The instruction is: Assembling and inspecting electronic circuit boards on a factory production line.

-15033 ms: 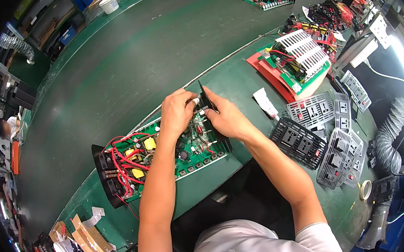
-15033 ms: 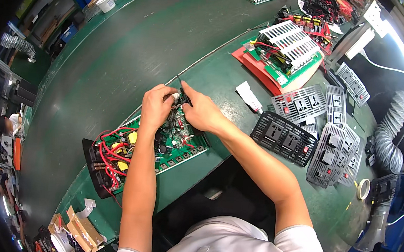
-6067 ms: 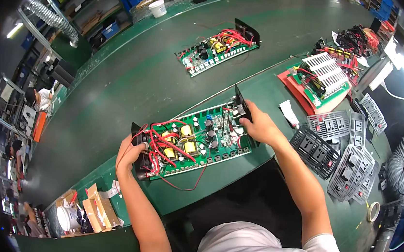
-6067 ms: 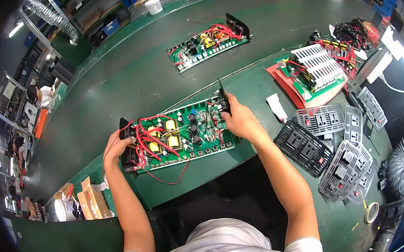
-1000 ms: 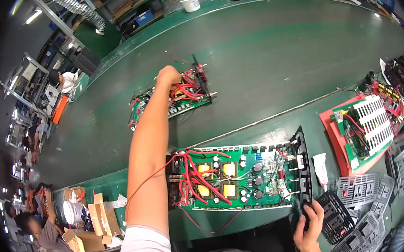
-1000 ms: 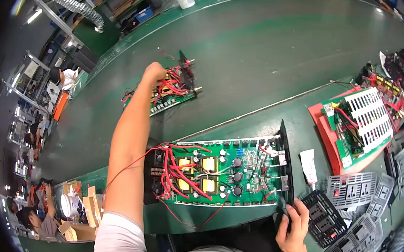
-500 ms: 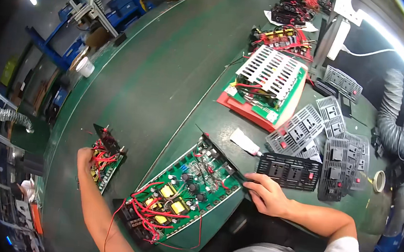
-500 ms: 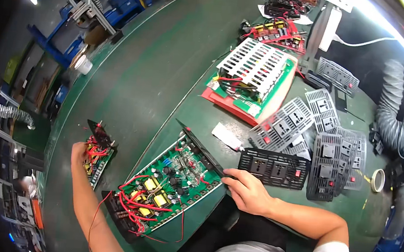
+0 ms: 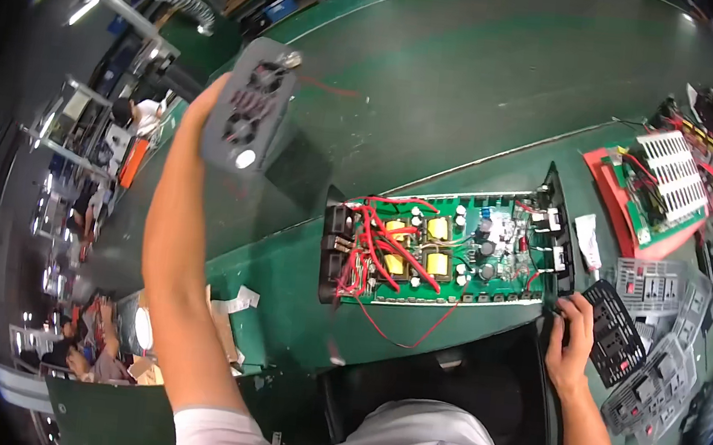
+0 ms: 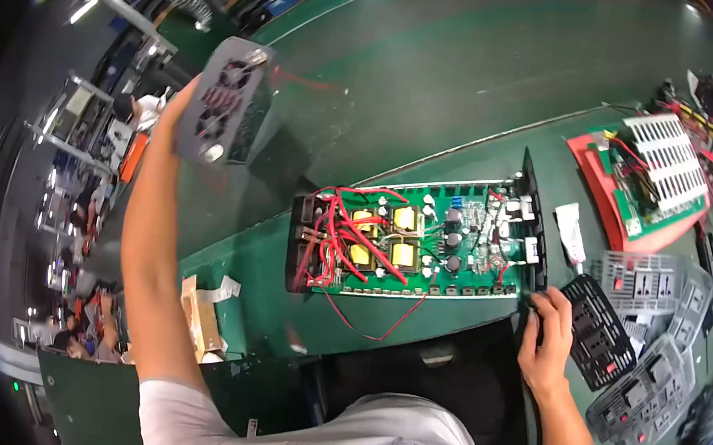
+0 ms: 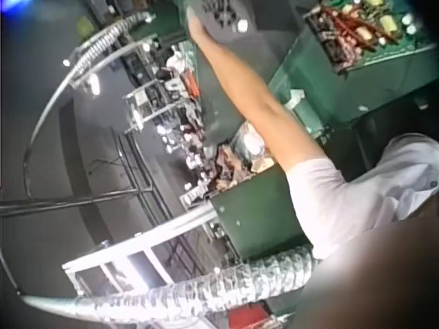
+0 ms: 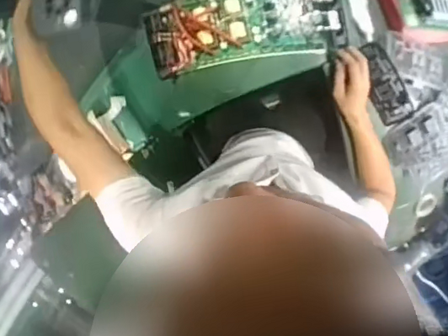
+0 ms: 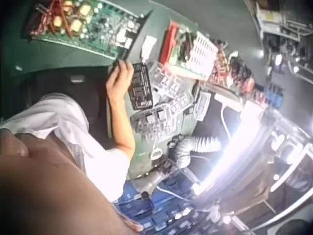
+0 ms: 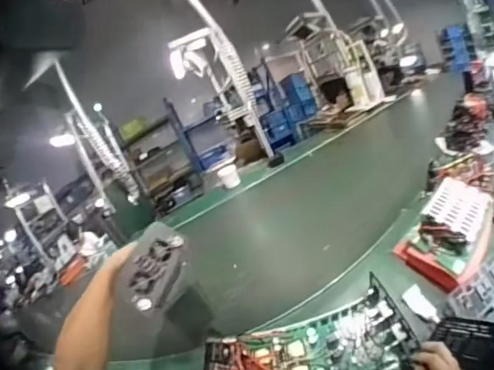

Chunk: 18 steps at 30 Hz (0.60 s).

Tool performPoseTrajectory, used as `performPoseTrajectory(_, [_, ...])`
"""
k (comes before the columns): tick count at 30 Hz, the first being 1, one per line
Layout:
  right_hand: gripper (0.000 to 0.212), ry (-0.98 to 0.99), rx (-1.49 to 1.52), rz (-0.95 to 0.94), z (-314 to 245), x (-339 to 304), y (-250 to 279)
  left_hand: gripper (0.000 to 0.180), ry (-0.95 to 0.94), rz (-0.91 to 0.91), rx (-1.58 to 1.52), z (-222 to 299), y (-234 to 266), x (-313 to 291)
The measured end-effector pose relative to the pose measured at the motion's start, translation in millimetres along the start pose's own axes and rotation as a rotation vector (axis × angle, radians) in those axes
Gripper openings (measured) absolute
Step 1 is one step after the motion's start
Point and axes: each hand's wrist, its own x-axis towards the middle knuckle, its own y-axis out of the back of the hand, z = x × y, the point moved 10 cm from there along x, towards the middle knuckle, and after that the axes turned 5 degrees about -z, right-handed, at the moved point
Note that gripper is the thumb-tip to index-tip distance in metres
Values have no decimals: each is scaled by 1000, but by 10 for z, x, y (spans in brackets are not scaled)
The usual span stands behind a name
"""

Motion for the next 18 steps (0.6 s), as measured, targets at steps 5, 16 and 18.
performPoseTrajectory(5, [33,87,88,-24,-147,121,-213,35,-299,-5,50,116,945,-279])
performPoseTrajectory(16, [30,196,2,26,-148,-16,-54,27,-341,-338,124,1148,-2146,-1028])
performPoseTrajectory(18, [30,212,40,31,-212,0,-83,26,-328,-305,148,1386,-2483,-1393])
